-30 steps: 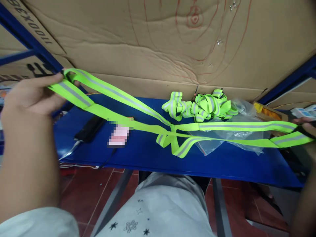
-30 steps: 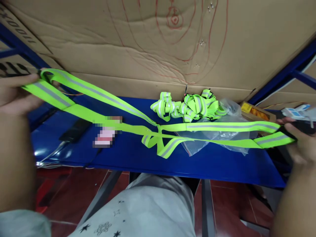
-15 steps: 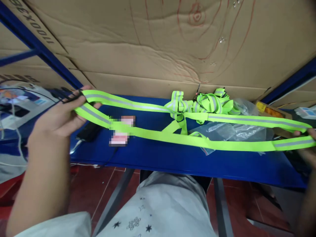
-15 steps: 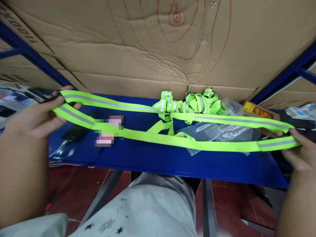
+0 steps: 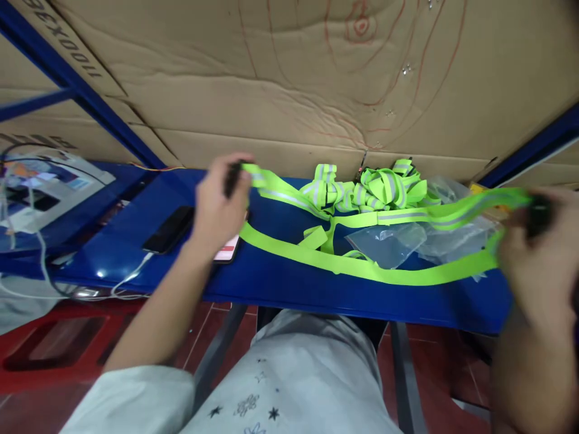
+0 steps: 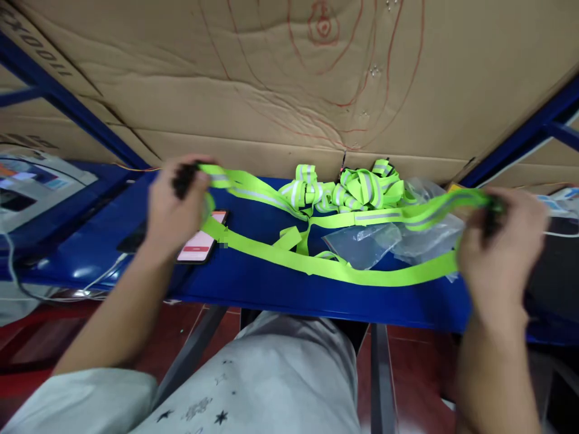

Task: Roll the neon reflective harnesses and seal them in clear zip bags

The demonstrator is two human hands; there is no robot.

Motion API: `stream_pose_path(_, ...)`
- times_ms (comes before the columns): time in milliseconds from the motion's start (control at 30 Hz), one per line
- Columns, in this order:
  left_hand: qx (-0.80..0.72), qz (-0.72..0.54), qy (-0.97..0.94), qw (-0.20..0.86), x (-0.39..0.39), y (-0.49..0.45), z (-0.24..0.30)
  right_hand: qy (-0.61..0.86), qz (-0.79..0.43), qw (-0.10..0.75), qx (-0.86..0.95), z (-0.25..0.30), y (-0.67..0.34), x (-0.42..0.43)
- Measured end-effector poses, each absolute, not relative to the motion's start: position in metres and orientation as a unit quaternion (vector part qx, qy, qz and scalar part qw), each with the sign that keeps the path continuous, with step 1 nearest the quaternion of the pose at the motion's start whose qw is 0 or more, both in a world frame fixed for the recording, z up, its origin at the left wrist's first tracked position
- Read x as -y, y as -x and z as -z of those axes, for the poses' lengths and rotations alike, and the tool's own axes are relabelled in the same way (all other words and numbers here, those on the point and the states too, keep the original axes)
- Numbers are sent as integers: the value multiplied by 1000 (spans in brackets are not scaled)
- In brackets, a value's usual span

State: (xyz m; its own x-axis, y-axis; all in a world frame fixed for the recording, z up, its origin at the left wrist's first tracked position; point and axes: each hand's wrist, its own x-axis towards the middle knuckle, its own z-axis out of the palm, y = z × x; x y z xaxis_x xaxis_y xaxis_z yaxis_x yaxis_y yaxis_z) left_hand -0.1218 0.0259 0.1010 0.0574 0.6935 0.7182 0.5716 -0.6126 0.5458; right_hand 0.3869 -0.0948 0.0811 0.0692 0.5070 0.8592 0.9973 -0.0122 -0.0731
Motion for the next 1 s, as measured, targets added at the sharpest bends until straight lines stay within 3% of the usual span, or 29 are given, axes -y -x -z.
stream_pose_path(167,-424,-253,-869,-32,-9,24,-85,537,247,297,750,-82,-261,49)
stream_pose_path(233,-413,-196,-889,-30,-5,2,-74,526,208,279,776,-72,-228,38)
stream_pose_path(500,-438,-209,-874,-17,-3,0,-49,526,195,289,776,-41,-206,32)
stream_pose_path(1000,-439,-197,-874,-66,-9,-7,-53,554,207,232,772,-46,-205,30)
